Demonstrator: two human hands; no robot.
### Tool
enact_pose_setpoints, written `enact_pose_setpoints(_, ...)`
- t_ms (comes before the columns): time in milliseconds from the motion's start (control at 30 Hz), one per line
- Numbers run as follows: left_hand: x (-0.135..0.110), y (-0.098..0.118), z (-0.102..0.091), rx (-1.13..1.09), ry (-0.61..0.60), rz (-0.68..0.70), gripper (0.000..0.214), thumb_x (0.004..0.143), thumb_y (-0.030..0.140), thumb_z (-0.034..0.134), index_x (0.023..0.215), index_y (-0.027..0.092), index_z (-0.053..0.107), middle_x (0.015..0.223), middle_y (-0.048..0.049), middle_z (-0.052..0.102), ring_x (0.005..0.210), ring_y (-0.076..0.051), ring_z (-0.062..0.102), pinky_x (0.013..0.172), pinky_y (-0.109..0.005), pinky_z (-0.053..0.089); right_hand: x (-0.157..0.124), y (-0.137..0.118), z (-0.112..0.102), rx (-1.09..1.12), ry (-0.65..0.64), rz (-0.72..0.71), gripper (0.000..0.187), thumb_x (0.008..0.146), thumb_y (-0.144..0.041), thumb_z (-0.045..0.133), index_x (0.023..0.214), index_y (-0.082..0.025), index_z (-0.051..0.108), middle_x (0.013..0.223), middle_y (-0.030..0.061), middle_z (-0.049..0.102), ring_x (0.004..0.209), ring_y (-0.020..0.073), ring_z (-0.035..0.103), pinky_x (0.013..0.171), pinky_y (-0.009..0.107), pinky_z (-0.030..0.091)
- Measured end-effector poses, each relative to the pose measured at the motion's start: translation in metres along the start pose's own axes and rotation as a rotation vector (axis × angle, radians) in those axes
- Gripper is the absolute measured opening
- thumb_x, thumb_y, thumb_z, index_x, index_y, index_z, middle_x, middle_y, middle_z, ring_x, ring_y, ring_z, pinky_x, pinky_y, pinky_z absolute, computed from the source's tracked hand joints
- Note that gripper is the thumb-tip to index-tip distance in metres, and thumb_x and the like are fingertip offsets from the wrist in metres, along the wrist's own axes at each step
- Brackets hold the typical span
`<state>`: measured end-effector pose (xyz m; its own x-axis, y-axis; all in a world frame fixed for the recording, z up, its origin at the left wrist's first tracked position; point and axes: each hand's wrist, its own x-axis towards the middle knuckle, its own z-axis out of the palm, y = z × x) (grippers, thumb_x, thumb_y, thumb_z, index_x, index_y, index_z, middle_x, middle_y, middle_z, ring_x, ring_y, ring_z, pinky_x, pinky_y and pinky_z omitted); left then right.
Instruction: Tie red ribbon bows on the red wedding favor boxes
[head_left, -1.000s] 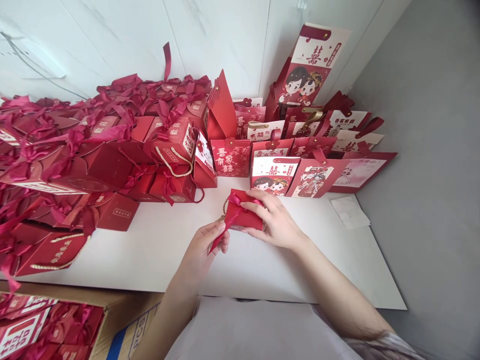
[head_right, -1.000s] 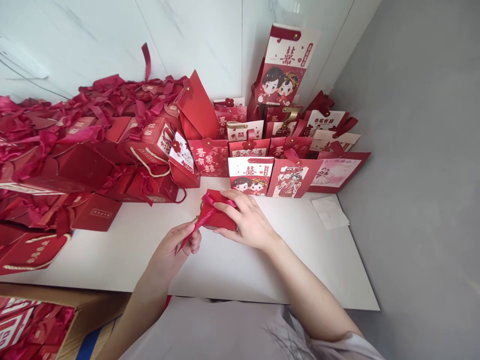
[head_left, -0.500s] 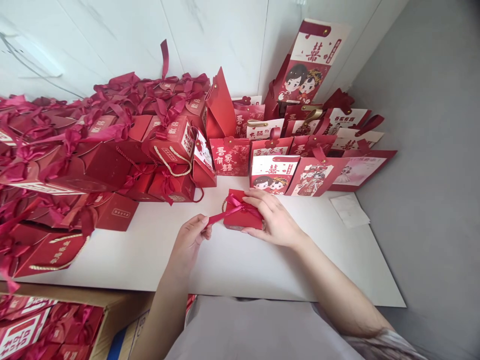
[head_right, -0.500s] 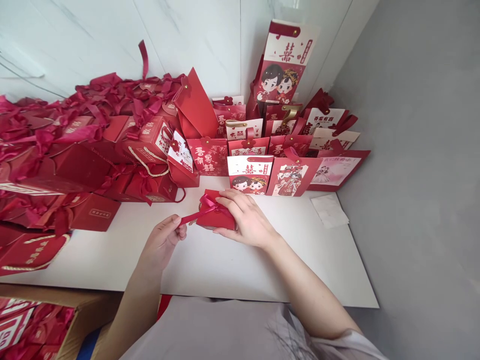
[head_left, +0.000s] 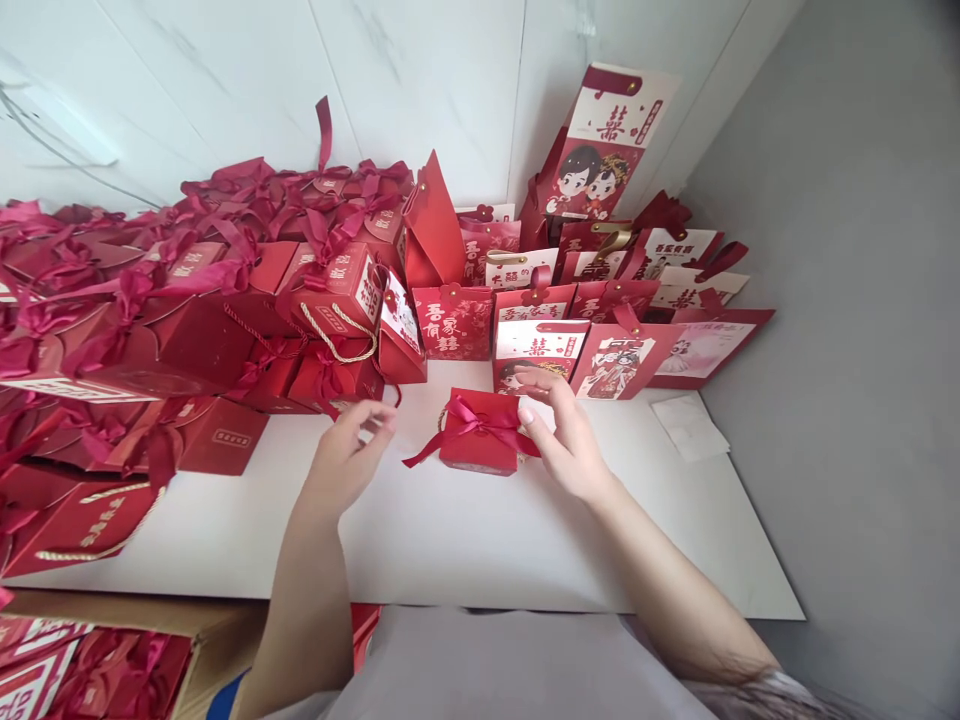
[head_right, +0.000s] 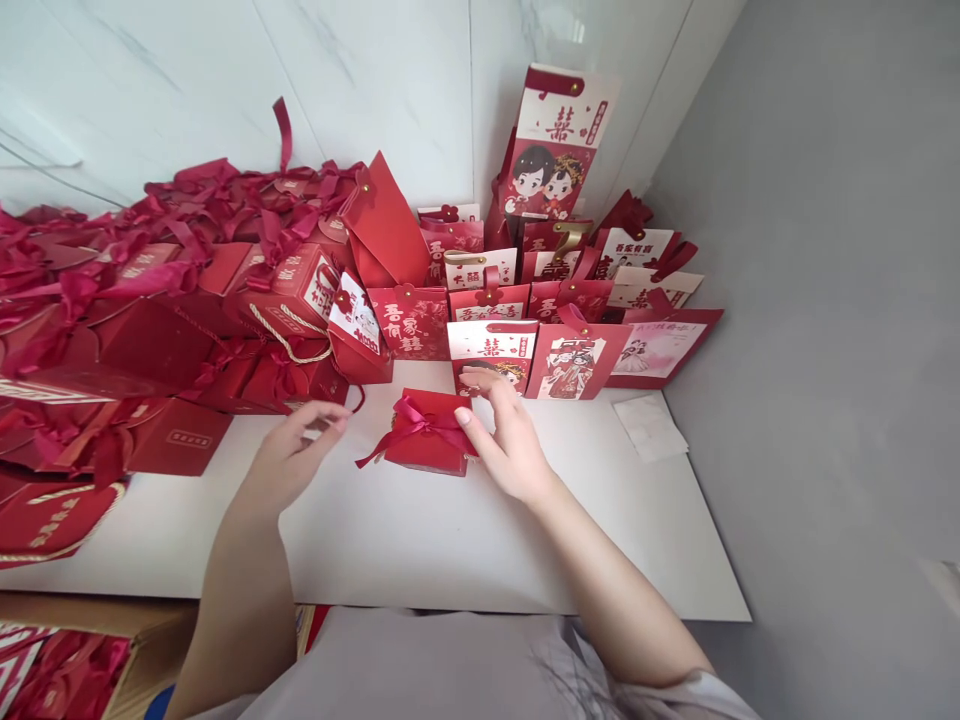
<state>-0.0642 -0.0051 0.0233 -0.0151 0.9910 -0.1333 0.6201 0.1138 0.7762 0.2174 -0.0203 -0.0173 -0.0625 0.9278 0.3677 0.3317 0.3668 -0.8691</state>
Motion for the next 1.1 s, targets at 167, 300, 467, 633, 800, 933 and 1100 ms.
enact_pose_setpoints(167, 0.013, 0.037, 0.021, -0.028, -0.059, 0.332, 0.019, 0.09, 0.039, 0.064, 0.102, 0.026, 0.072, 0.119, -0.0057, 0.064, 0.114, -0.023, 0.06, 0.097, -0.033, 0.046, 0.004, 0.006, -0.002, 0.017, 0.069, 0.257, 0.039, 0.099, -0.056, 0.049, 0.081, -0.023, 0.058, 0.096, 0.0062, 0.064, 0.091, 0.0226, 0.062, 0.082, 0.038, 0.053)
enact_pose_setpoints(300, 0.021, 0.048, 0.045, 0.077, -0.194, 0.473, 0.014, 0.09, 0.033, 0.063, 0.092, 0.025, 0.074, 0.126, -0.0066, 0.061, 0.125, -0.027, 0.055, 0.108, -0.039, 0.041, 0.006, 0.003, -0.005, -0.005, 0.001, 0.308, 0.05, 0.096, -0.061, 0.051, 0.066, -0.022, 0.056, 0.074, 0.0025, 0.058, 0.076, 0.0206, 0.056, 0.07, 0.034, 0.048)
enact_pose_setpoints(467, 0.025, 0.044, 0.056, -0.014, -0.272, 0.452, 0.009, 0.089, 0.029, 0.063, 0.085, 0.022, 0.069, 0.127, -0.0077, 0.061, 0.122, -0.027, 0.057, 0.1, -0.037, 0.046, 0.006, -0.007, 0.0, 0.072, -0.071, 0.346, 0.047, 0.097, -0.058, 0.052, 0.069, -0.021, 0.054, 0.064, -0.002, 0.055, 0.059, 0.0146, 0.05, 0.055, 0.028, 0.04)
enact_pose_setpoints(633, 0.022, 0.043, 0.059, -0.093, -0.321, 0.404, 0.004, 0.087, 0.023, 0.062, 0.085, 0.021, 0.065, 0.127, -0.0076, 0.06, 0.107, -0.022, 0.061, 0.096, -0.034, 0.048, 0.007, -0.008, 0.006, 0.102, -0.028, 0.291, 0.035, 0.094, -0.051, 0.061, 0.077, -0.021, 0.06, 0.074, 0.0004, 0.061, 0.066, 0.0152, 0.053, 0.062, 0.028, 0.044)
enact_pose_setpoints(800, 0.02, 0.041, 0.064, -0.157, -0.303, 0.387, 0.005, 0.086, 0.016, 0.057, 0.082, 0.02, 0.059, 0.127, -0.0062, 0.058, 0.095, -0.017, 0.061, 0.09, -0.031, 0.048, 0.006, -0.002, 0.01, 0.041, 0.01, 0.248, 0.032, 0.097, -0.048, 0.057, 0.078, -0.022, 0.054, 0.072, -0.0005, 0.058, 0.063, 0.015, 0.051, 0.061, 0.028, 0.043)
enact_pose_setpoints(933, 0.018, 0.041, 0.067, -0.152, -0.307, 0.388, 0.008, 0.083, 0.012, 0.055, 0.08, 0.019, 0.058, 0.125, -0.0057, 0.057, 0.092, -0.016, 0.06, 0.09, -0.03, 0.047, 0.005, 0.001, 0.012, -0.011, 0.0, 0.243, 0.03, 0.099, -0.044, 0.054, 0.078, -0.023, 0.047, 0.07, -0.0022, 0.055, 0.061, 0.0147, 0.048, 0.061, 0.028, 0.04)
enact_pose_setpoints(1100, 0.017, 0.044, 0.068, -0.124, -0.297, 0.38, 0.01, 0.08, 0.01, 0.054, 0.078, 0.02, 0.056, 0.123, -0.0049, 0.058, 0.102, -0.02, 0.061, 0.09, -0.032, 0.047, 0.005, 0.0, 0.014, -0.061, 0.008, 0.245, 0.028, 0.1, -0.04, 0.051, 0.078, -0.024, 0.044, 0.072, -0.0015, 0.055, 0.064, 0.0158, 0.049, 0.063, 0.028, 0.038)
